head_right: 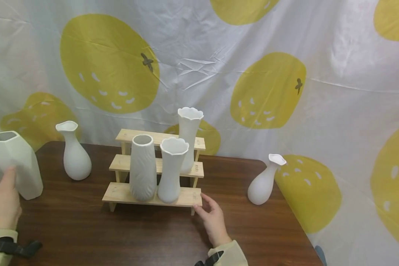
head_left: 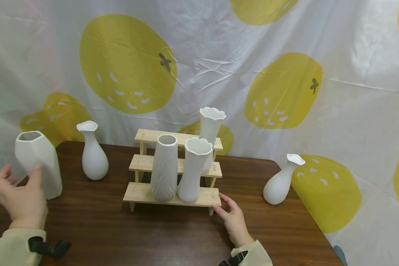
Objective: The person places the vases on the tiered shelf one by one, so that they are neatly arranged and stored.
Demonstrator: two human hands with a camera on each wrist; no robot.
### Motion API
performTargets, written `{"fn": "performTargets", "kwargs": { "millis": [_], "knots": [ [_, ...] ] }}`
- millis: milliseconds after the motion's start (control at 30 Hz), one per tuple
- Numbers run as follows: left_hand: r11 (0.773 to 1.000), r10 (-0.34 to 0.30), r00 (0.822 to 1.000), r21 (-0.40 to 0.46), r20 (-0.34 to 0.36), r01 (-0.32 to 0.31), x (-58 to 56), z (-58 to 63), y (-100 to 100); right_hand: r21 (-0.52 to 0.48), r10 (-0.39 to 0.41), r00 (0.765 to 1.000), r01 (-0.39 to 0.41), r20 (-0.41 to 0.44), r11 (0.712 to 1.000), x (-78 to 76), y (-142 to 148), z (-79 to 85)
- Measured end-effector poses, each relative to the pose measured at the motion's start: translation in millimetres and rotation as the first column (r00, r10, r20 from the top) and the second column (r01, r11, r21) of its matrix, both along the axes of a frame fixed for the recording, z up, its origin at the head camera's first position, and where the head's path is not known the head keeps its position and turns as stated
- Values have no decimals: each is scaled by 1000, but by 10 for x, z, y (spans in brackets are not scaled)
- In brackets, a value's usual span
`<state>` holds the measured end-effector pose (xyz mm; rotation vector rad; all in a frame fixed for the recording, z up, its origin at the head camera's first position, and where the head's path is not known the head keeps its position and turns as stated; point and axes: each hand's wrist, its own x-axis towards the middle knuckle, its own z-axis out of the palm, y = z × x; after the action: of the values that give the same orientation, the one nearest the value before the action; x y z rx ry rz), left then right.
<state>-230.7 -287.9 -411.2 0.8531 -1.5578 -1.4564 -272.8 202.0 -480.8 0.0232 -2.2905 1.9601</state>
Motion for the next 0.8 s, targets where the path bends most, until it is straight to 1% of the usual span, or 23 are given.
{"fn": "performTargets", "kwargs": {
  "millis": [100,167,233,300,333,433,567,700,800],
  "knots": [
    [996,-53,999,67,9,52,-18,29,-36,-1,-1,1000,1,-1,1000,4,-2,2],
    [989,-106,994,106,11,104,-35,48,-59,-3,-1,1000,1,-2,1000,2,0,2],
    [981,-157,987,121,12,155,-61,62,-75,-1,-4,1000,4,-1,1000,0,3,0],
    [974,-199,980,116,26,195,-90,74,-86,-1,-5,1000,5,-2,1000,0,5,-5],
    [973,-210,977,108,33,206,-104,81,-89,-1,-4,1000,4,-2,1000,-2,7,-7],
    [974,-219,975,71,43,215,-139,95,-83,-6,-2,1000,2,-1,1000,-8,10,-16],
    [978,-207,977,29,57,206,-168,110,-74,-10,-2,1000,2,0,1000,-15,10,-21],
    [982,-190,978,25,84,188,-189,127,-87,-10,-3,1000,3,-1,1000,-16,6,-26],
    [982,-187,976,37,109,184,-199,146,-109,-13,-3,1000,3,1,1000,-19,5,-26]
  ]
}}
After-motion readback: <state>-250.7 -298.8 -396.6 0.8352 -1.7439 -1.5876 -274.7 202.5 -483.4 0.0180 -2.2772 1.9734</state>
